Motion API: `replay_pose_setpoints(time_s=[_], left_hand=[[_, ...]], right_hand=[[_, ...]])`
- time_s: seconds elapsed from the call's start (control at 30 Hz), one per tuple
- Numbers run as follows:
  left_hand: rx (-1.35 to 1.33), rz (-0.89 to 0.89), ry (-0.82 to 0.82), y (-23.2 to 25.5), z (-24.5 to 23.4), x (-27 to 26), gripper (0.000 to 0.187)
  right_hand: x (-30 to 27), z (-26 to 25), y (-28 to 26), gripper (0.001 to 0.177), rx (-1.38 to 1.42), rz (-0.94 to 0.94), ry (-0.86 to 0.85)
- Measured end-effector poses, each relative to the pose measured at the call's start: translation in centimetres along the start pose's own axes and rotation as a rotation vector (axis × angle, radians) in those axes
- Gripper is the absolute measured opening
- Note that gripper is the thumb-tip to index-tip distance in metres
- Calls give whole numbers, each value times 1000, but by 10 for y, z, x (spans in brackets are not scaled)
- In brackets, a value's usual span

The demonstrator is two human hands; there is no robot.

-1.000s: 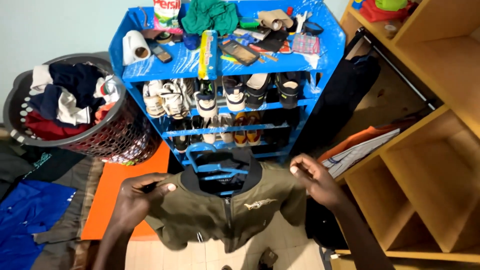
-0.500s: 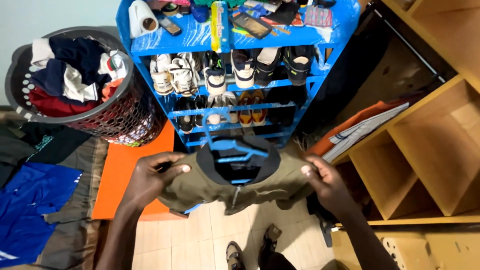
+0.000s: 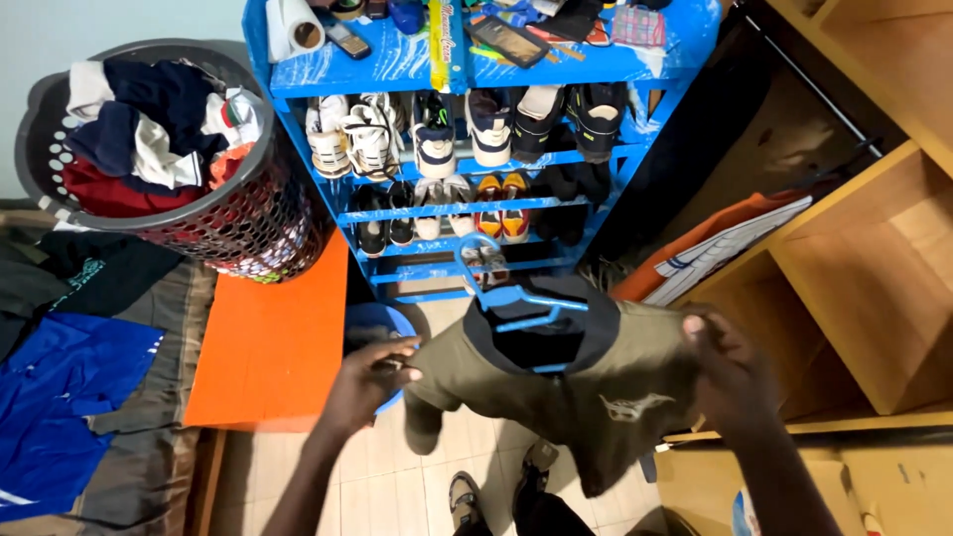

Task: Organizing and sorting various clothing items from a bed into a storage rack.

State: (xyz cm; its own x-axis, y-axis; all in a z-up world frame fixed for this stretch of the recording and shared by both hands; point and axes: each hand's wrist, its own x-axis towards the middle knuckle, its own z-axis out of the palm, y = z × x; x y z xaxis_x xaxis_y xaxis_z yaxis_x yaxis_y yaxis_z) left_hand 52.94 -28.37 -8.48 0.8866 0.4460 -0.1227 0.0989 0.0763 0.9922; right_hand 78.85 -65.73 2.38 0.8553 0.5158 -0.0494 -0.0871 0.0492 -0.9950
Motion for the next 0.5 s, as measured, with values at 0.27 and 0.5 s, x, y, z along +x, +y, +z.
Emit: replay_pose_setpoints(time_s=[0.27,0.5], left_hand=[[702,429,319,25,71,-6,90],[244,144,424,2,77,12,50]], right_hand=[[-17,-18,-24,31,-56,-43,170],[-22,-27,-37,32,-434,-194,259]])
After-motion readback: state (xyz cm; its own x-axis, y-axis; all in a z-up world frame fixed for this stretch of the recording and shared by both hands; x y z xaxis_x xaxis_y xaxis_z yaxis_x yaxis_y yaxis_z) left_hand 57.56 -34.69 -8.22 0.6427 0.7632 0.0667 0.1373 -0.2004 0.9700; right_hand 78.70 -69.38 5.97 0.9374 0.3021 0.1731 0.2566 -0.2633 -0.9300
